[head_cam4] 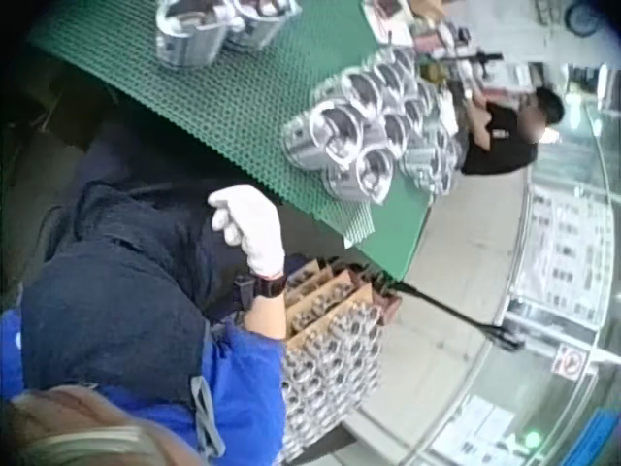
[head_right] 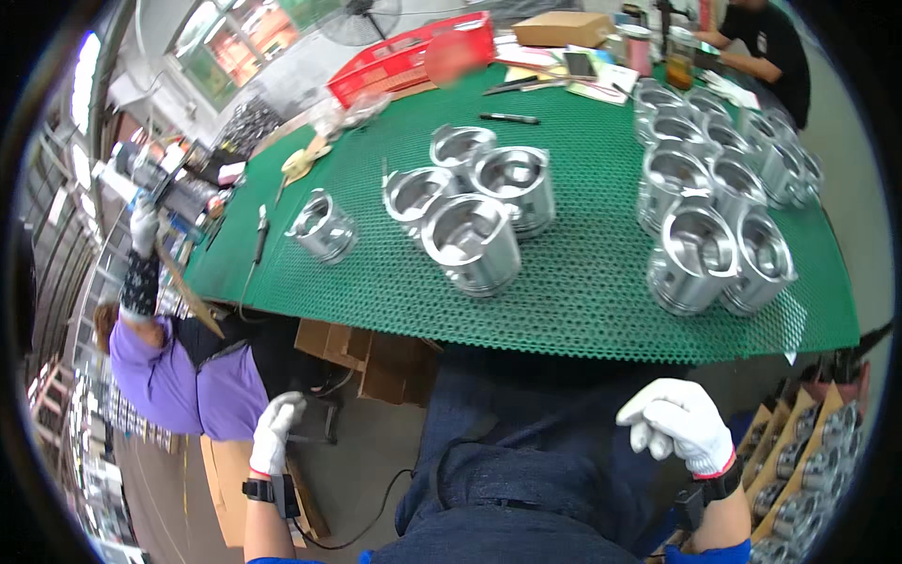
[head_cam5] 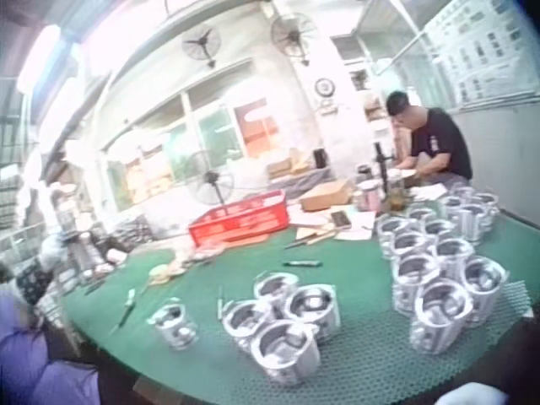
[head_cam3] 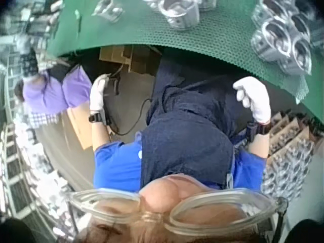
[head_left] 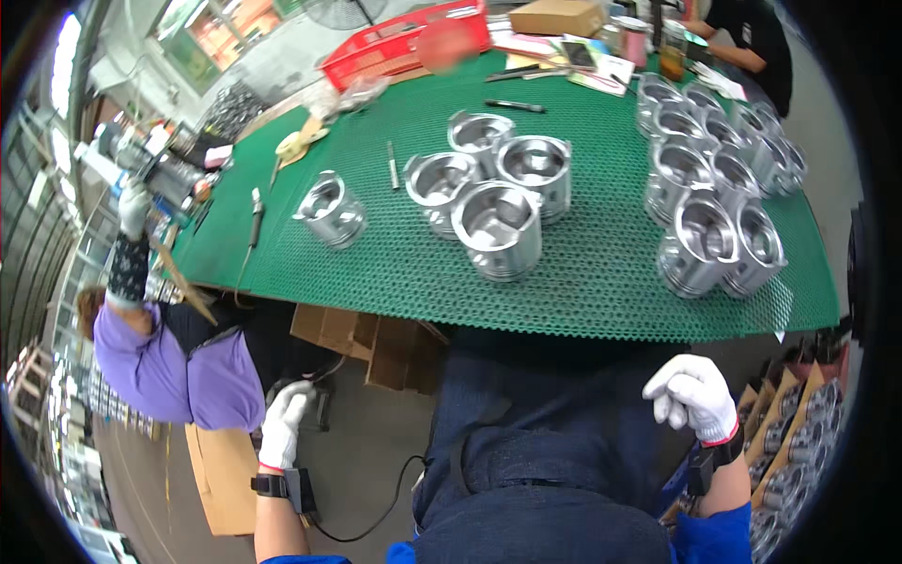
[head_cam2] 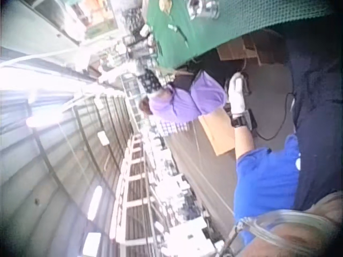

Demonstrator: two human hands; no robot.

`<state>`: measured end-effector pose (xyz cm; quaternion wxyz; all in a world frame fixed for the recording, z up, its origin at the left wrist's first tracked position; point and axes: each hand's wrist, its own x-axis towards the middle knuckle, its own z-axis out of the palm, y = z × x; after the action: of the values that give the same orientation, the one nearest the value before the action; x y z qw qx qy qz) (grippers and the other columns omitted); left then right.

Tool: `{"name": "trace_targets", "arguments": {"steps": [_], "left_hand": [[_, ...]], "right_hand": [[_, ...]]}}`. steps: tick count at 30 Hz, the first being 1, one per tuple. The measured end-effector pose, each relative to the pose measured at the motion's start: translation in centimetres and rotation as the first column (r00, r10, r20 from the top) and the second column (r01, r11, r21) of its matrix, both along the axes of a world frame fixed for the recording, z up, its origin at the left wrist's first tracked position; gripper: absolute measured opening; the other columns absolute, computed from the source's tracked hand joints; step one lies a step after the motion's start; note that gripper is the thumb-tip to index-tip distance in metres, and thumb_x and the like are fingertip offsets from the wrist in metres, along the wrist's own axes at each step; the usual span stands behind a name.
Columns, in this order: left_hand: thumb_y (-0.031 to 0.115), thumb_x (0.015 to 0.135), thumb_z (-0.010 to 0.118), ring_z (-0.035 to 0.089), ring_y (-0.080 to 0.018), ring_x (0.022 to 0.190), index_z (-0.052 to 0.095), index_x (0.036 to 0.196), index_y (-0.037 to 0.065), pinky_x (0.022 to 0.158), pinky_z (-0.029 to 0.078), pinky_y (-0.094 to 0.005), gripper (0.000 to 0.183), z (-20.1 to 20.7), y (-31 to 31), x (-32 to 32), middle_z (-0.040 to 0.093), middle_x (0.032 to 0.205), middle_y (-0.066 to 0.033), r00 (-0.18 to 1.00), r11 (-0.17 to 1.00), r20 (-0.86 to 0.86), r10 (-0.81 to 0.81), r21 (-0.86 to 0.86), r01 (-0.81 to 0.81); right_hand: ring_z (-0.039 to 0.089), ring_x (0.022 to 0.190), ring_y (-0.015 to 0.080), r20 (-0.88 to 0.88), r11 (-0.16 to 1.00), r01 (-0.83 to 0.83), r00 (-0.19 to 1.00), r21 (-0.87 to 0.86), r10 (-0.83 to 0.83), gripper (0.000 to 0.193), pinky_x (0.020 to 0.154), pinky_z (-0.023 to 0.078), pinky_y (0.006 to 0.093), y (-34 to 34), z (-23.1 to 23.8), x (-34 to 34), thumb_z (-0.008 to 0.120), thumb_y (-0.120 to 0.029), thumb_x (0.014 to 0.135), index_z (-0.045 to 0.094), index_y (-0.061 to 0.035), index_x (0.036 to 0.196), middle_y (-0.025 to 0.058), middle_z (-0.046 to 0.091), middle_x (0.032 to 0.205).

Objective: Inspecting and deburring metal pistons at a factory workbench.

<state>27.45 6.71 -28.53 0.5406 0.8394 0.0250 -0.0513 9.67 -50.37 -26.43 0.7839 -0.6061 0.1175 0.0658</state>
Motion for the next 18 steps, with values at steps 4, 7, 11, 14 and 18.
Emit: {"name": "trace_targets", "arguments": {"steps": [4, 7, 11, 14, 18], "left_hand": [[0.014, 0.095, 0.060, 0.060, -0.0184, 0.117, 0.060, 0.128, 0.001, 0.101, 0.047, -0.0321, 0.036, 6.0, -8.6, 3.3, 0.064, 0.125, -0.0097, 0.977, 0.970, 0.123, -0.172, 0.194, 0.146], [0.014, 0.094, 0.063, 0.060, -0.0202, 0.120, 0.057, 0.133, 0.004, 0.102, 0.047, -0.0329, 0.041, 6.1, -12.8, 9.7, 0.063, 0.130, -0.0108, 0.862, 0.851, 0.196, -0.467, 0.365, 0.378], [0.026, 0.093, 0.064, 0.058, -0.0265, 0.123, 0.054, 0.137, 0.007, 0.104, 0.044, -0.0350, 0.049, 4.3, -15.6, 17.4, 0.060, 0.134, -0.0138, 0.831, 0.791, 0.214, -0.512, 0.494, 0.360], [0.031, 0.093, 0.062, 0.053, -0.0311, 0.129, 0.051, 0.140, 0.008, 0.108, 0.040, -0.0381, 0.053, 2.7, -15.1, 22.7, 0.057, 0.137, -0.0167, 0.858, 0.815, 0.267, -0.438, 0.522, 0.254], [0.025, 0.095, 0.059, 0.049, -0.0303, 0.132, 0.048, 0.143, 0.009, 0.110, 0.038, -0.0385, 0.052, 1.8, -17.0, 27.4, 0.054, 0.142, -0.0159, 0.877, 0.734, 0.276, -0.393, 0.668, 0.119]], "right_hand": [[0.059, 0.053, 0.0088, 0.077, 0.968, -0.021, 0.996, -0.250, 0.041, 0.025, 0.050, 0.045, 0.0195, 2.2, 1.0, 5.0, 0.054, -0.014, 0.093, 0.069, 0.0030, 0.103, 0.0096, 0.070, 0.075], [0.059, 0.054, 0.0087, 0.129, 0.969, 0.068, 0.991, -0.237, -0.038, 0.025, 0.051, 0.046, 0.0200, 2.5, 0.9, 6.3, 0.052, -0.015, 0.095, 0.069, 0.0018, 0.104, 0.0084, 0.069, 0.075], [0.059, 0.054, 0.0087, 0.119, 0.964, 0.170, 0.982, -0.204, -0.148, 0.027, 0.049, 0.046, 0.0201, 2.9, -0.6, 7.7, 0.056, -0.022, 0.098, 0.067, 0.0009, 0.106, 0.0077, 0.068, 0.075], [0.059, 0.054, 0.0087, 0.080, 0.964, 0.218, 0.975, -0.151, -0.208, 0.030, 0.049, 0.046, 0.0203, 2.6, -1.2, 7.8, 0.058, -0.026, 0.098, 0.067, 0.0013, 0.107, 0.0082, 0.068, 0.076], [0.055, 0.053, 0.0065, 0.093, 0.970, 0.242, 0.966, -0.010, -0.240, 0.037, 0.049, 0.043, 0.0204, 1.7, -1.3, 8.5, 0.057, -0.031, 0.099, 0.066, 0.0026, 0.112, 0.0051, 0.067, 0.079]]}}
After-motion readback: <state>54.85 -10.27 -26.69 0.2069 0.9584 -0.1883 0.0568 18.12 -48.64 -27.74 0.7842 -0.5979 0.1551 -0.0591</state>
